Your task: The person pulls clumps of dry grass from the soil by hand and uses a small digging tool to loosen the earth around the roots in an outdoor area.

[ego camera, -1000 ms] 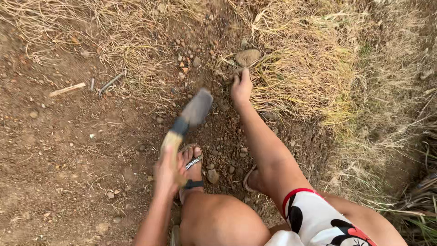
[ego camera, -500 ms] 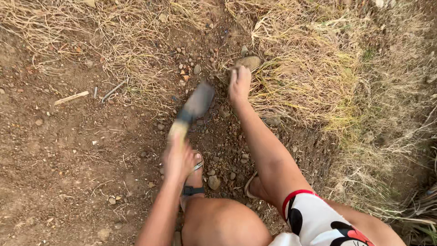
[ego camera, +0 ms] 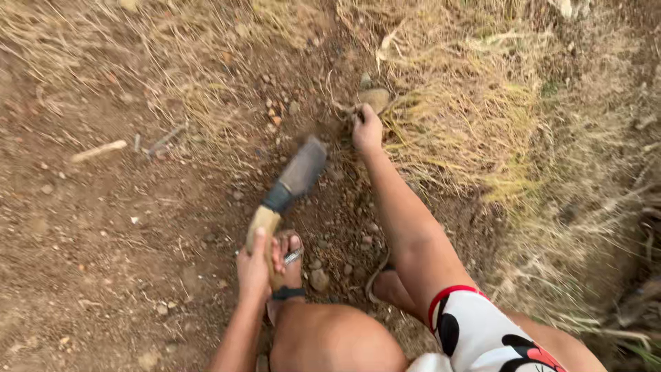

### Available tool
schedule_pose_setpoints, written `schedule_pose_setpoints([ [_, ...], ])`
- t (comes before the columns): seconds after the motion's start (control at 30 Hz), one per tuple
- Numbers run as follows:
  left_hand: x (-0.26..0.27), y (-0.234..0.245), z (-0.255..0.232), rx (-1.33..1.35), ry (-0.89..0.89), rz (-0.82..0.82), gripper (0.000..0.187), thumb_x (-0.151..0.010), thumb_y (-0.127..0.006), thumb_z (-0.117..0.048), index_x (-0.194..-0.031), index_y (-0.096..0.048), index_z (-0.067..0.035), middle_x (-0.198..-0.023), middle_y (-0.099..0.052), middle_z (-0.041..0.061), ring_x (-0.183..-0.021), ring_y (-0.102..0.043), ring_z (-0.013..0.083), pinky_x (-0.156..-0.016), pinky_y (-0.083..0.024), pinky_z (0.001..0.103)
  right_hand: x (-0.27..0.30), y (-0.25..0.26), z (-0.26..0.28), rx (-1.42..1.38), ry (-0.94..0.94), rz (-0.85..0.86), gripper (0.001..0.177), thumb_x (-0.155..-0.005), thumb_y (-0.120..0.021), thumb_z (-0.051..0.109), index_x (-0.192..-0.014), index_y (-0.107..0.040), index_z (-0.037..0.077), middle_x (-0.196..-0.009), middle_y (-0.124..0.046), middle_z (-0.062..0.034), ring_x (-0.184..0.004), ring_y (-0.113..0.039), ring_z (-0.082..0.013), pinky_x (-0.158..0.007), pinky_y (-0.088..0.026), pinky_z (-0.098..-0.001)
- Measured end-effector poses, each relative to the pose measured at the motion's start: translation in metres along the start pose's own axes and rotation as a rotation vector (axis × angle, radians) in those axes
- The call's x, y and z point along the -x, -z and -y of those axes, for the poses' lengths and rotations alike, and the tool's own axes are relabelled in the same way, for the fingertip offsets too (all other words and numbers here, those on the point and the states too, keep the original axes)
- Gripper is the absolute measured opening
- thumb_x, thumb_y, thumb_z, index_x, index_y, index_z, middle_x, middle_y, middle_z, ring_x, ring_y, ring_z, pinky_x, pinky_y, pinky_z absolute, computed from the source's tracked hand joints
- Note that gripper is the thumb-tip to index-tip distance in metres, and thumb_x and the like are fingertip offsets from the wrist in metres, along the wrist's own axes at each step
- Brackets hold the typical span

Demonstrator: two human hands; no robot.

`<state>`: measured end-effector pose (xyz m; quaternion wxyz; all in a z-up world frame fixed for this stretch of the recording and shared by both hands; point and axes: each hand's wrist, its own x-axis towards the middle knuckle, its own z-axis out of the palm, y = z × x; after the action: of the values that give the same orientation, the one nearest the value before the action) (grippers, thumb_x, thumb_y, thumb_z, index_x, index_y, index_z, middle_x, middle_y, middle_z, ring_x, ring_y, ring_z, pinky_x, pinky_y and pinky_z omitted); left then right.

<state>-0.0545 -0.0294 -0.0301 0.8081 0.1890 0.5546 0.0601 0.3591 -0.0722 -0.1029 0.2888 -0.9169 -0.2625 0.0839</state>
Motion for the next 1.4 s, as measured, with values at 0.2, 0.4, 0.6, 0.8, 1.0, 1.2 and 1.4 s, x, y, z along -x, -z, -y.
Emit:
schedule_pose_setpoints([
  [0.2,-0.066,-0.094,-0.053,-0.140,-0.170,-0.034,0.037,-0.097,-0.063,-0.038,-0.086,-0.066,-0.002,-0.058,-0.061,0.001,-0.042,-0.054,0.0115,-0.037,-0.048,0.030,0.023,-0.021,-0.020,-0.169,-0.181,-0.076,0.007,-0.101,-0.056,0.007,-0.102,-0.062,0.006,-0.099,-0.066,-0.0079,-0.087,-0.059,-0.0200,-0.077,-0.051,-0.0349],
  [0.4,-0.014,-0.040,-0.036,-0.306,-0.264,0.002,0.027,-0.097,-0.064,-0.035,-0.093,-0.067,-0.008,-0.059,-0.060,0.000,-0.043,-0.055,0.0089,-0.039,-0.046,0.028,0.019,-0.008,-0.004,-0.184,-0.264,-0.051,0.015,-0.109,-0.054,0.017,-0.101,-0.054,0.004,-0.096,-0.061,-0.0092,-0.084,-0.056,-0.0209,-0.074,-0.050,-0.0375],
  [0.6,-0.043,-0.068,-0.030,0.092,-0.122,0.022,0.028,-0.099,-0.065,-0.034,-0.090,-0.065,-0.008,-0.062,-0.058,-0.002,-0.046,-0.053,0.0085,-0.040,-0.047,0.027,-0.004,0.002,0.043,0.071,0.124,-0.125,0.010,-0.102,-0.059,0.010,-0.107,-0.060,0.002,-0.097,-0.066,-0.0167,-0.086,-0.064,-0.0329,-0.081,-0.053,-0.0423],
  [0.8,-0.077,-0.093,-0.057,0.074,-0.052,0.020,0.043,-0.098,-0.065,-0.043,-0.079,-0.059,-0.004,-0.055,-0.051,0.001,-0.040,-0.047,0.0132,-0.036,-0.041,0.031,-0.002,-0.034,0.043,0.223,0.427,-0.060,0.054,-0.084,-0.043,-0.009,-0.133,-0.061,0.007,-0.134,-0.059,-0.0224,-0.120,-0.061,-0.0383,-0.102,-0.051,-0.0455],
  [1.0,-0.073,-0.079,-0.037,0.446,0.251,0.208,0.050,-0.098,-0.057,-0.056,-0.076,-0.055,-0.011,-0.053,-0.045,-0.004,-0.038,-0.043,0.0090,-0.036,-0.043,0.028,0.011,-0.052,0.016,0.445,0.163,0.199,0.037,-0.102,-0.043,0.001,-0.137,-0.053,0.003,-0.137,-0.050,-0.0280,-0.125,-0.054,-0.0430,-0.108,-0.047,-0.0475],
  [1.2,-0.047,-0.055,-0.036,-0.134,-0.181,0.053,0.037,-0.098,-0.064,-0.037,-0.086,-0.063,-0.002,-0.059,-0.058,0.002,-0.043,-0.053,0.0110,-0.039,-0.046,0.029,0.017,-0.048,0.004,0.084,-0.031,0.101,0.019,-0.109,-0.042,0.008,-0.113,-0.059,0.002,-0.117,-0.065,-0.0265,-0.108,-0.060,-0.0406,-0.096,-0.048,-0.0472],
  [1.4,-0.011,-0.016,-0.034,-0.124,-0.191,0.056,0.030,-0.097,-0.065,-0.032,-0.087,-0.066,-0.004,-0.059,-0.059,-0.001,-0.042,-0.050,0.0075,-0.039,-0.046,0.026,-0.004,-0.055,-0.035,-0.294,-0.134,0.071,0.013,-0.103,-0.051,0.004,-0.108,-0.062,0.005,-0.099,-0.066,-0.0101,-0.087,-0.058,-0.0187,-0.078,-0.050,-0.0349],
])
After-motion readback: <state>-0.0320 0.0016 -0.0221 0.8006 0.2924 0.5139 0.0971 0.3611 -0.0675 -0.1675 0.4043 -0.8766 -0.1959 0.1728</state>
